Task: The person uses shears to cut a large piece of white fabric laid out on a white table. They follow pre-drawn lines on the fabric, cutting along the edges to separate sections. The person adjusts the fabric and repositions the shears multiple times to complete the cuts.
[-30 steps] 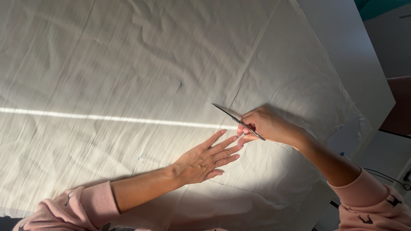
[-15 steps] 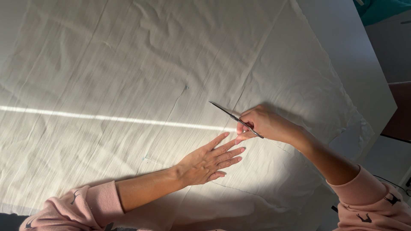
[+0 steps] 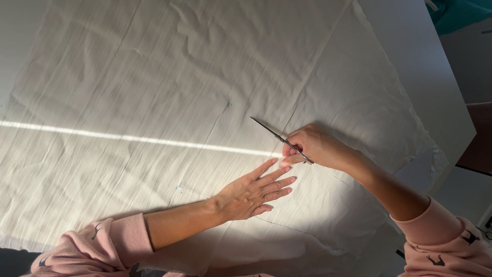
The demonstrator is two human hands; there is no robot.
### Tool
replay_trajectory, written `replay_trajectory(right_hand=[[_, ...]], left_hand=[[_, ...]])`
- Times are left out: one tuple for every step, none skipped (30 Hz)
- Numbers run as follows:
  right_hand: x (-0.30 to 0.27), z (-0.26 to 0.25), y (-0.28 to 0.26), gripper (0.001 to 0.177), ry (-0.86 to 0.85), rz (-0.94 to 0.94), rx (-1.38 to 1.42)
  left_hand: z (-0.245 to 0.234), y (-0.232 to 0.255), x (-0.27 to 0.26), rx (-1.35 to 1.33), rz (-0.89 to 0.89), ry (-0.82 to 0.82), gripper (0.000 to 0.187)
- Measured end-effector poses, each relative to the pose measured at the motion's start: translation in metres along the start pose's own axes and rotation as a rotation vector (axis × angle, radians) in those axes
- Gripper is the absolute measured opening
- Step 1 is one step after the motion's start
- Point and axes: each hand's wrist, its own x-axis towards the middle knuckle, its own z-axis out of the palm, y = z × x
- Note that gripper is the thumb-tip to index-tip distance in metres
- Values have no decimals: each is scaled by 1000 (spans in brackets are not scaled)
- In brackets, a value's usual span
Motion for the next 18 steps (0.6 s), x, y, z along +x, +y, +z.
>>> replay_trajectory(right_hand=[[2,1,-3,25,20,-35,-12],[3,3,-7,29,40,-71,-24],[4,2,-9,29,43,-72,-24],[6,1,-12,31,46,-84,-39],[7,1,-14,32,46,-97,-54],[7,0,-14,32,44,-98,-55],[6,-1,-13,31,47,-67,-39],[5,-1,-12,30,49,-35,-22],[6,0,-13,30,48,-36,-23],[7,0,-13,28,42,-50,-36],[7,-1,-13,27,41,-63,-47],[8,-1,-17,27,46,-63,-47],[11,-1,-21,30,48,-93,-63],[13,-2,-25,34,50,-122,-79],[13,-3,-26,34,48,-125,-79],[13,-4,-26,30,38,-106,-66],[12,-4,-26,26,27,-84,-52],[12,-5,-25,26,25,-83,-51]], left_hand=[[-1,-1,0,4,0,5,61],[-1,-1,0,7,1,11,62],[-3,-2,0,10,1,11,62],[-5,-2,-1,7,-3,8,61],[-7,-2,-2,1,-9,6,61],[-7,-3,-2,1,-11,5,61],[-7,-3,-2,6,-10,5,61],[-7,-2,-2,10,-8,4,61],[-9,-2,-3,10,-10,4,61],[-11,-2,-4,3,-11,3,61],[-13,-3,-4,0,-7,3,62],[-10,-2,-3,3,-4,4,62],[-7,-1,-3,5,-5,6,61],[-4,0,-2,7,-7,9,61],[-4,0,-2,7,-10,7,61],[-3,-1,-2,8,-12,9,61],[-2,0,-2,6,-12,11,62],[-4,1,-3,4,-13,11,62]])
